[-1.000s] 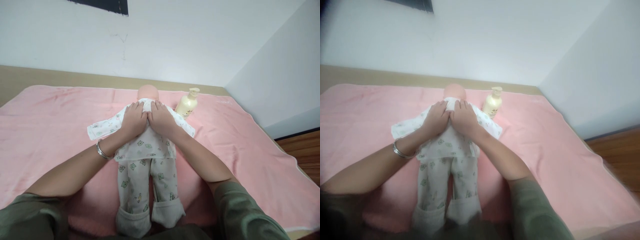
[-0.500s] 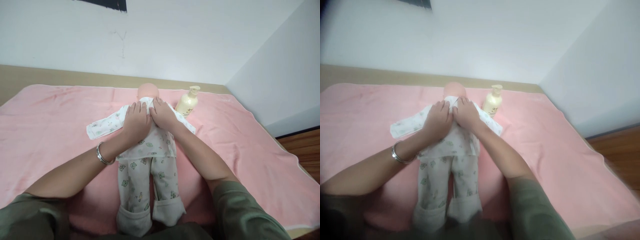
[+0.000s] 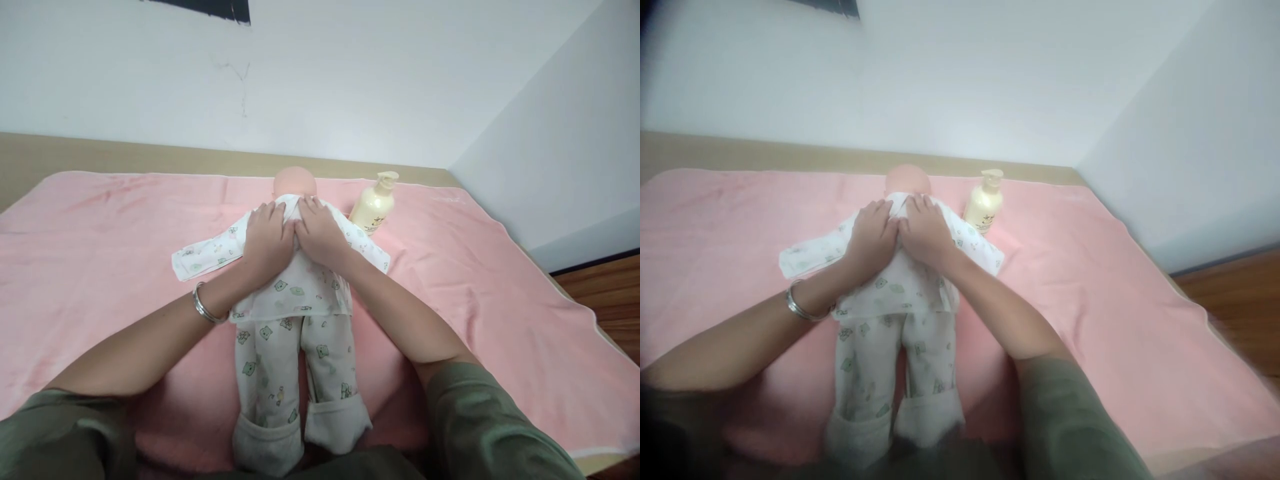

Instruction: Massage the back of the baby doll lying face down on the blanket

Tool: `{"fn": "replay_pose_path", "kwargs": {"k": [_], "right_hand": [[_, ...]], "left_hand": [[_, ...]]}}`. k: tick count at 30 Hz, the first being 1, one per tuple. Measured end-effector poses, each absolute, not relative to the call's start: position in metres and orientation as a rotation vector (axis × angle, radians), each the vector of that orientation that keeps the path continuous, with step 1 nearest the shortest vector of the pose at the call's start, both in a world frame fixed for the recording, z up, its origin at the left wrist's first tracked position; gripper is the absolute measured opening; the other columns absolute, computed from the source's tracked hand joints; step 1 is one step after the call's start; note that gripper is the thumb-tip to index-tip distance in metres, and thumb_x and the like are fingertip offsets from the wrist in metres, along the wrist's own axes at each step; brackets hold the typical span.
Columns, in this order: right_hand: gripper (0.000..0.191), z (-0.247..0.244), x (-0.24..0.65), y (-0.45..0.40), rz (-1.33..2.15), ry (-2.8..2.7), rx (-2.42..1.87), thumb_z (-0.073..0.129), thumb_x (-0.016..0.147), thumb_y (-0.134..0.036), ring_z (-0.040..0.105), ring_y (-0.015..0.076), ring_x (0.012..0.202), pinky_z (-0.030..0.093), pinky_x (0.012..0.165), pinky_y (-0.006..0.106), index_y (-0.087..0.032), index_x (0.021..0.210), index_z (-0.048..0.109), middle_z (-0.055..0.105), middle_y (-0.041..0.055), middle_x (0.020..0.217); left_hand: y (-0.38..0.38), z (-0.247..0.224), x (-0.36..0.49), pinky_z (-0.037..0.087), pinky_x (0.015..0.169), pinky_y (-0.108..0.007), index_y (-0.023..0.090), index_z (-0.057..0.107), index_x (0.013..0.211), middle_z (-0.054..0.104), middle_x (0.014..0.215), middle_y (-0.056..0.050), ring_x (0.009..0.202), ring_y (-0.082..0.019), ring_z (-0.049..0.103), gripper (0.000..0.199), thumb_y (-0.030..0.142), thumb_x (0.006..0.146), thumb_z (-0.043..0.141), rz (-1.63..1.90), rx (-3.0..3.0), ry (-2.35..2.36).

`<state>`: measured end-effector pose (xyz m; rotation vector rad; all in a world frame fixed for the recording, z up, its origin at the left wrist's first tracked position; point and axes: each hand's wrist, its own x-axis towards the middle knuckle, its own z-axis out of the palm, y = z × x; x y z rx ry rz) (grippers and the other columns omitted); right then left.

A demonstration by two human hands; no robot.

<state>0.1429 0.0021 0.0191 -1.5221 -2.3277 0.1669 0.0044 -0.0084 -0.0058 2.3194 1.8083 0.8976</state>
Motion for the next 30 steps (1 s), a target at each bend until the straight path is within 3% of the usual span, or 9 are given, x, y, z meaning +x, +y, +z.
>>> {"fn": "replay_pose_path", "kwargs": {"k": [3,5,10,14,19,23,30], "right_hand": [[0.06,0.018,0.153,0.025,0.288,-2.202,-1.623,0.036,0.102,-0.035,0.034,0.0353,0.152,0.027,0.127,0.051,0.0,0.15,0.041,0.044,0.0223,0.158],[0.06,0.017,0.156,0.031,0.284,-2.183,-1.619,0.036,0.102,-0.038,0.037,0.0353,0.15,0.027,0.126,0.051,-0.001,0.148,0.044,0.048,0.0216,0.154],[0.048,0.024,0.154,0.016,0.213,-2.207,-1.567,0.035,0.102,-0.036,0.054,0.0347,0.131,0.04,0.115,0.051,-0.005,0.132,0.057,0.062,0.0211,0.137],[0.035,0.038,0.149,-0.002,0.241,-2.23,-1.477,0.036,0.098,-0.025,0.062,0.0302,0.112,0.051,0.099,0.046,-0.014,0.117,0.063,0.069,0.0144,0.121],[0.043,0.032,0.148,0.0,0.117,-2.176,-1.468,0.035,0.098,-0.021,0.049,0.0301,0.136,0.04,0.117,0.046,-0.009,0.133,0.056,0.059,0.0167,0.142],[0.047,0.025,0.148,0.003,0.115,-2.255,-1.594,0.033,0.102,-0.026,0.049,0.0356,0.135,0.039,0.116,0.052,-0.001,0.136,0.053,0.058,0.0228,0.14],[0.045,0.034,0.143,-0.009,0.086,-2.352,-1.494,0.035,0.102,-0.026,0.047,0.0351,0.137,0.038,0.117,0.05,-0.004,0.138,0.052,0.054,0.0223,0.146]], "left_hand": [[-0.027,-0.006,0.014,0.029,0.123,-0.059,0.002,0.043,0.149,0.043,0.157,-0.025,0.149,-0.04,0.036,0.062,0.036,0.099,0.03,0.892,2.335,1.825],[-0.032,-0.006,0.016,0.028,0.124,-0.059,0.002,0.043,0.15,0.04,0.159,-0.025,0.151,-0.041,0.033,0.062,0.036,0.098,0.033,0.884,2.339,1.805],[-0.021,-0.003,0.01,0.038,0.119,-0.053,0.011,0.058,0.135,0.06,0.139,-0.017,0.132,-0.033,0.052,0.05,0.032,0.095,0.035,1.043,2.248,1.757],[-0.009,0.0,0.003,0.042,0.114,-0.051,0.014,0.063,0.125,0.066,0.126,-0.015,0.122,-0.03,0.057,0.045,0.031,0.092,0.038,1.119,2.096,1.786],[0.008,-0.001,-0.006,0.044,0.112,-0.051,0.015,0.066,0.121,0.068,0.127,-0.015,0.121,-0.032,0.058,0.047,0.034,0.091,0.036,0.985,1.988,1.769],[0.015,-0.001,-0.01,0.044,0.111,-0.054,0.014,0.066,0.123,0.067,0.129,-0.015,0.122,-0.033,0.059,0.047,0.035,0.092,0.036,0.968,1.975,1.795],[-0.007,0.004,0.0,0.047,0.106,-0.05,0.015,0.066,0.112,0.068,0.116,-0.014,0.113,-0.03,0.059,0.037,0.026,0.092,0.037,1.065,2.158,1.755]]}}
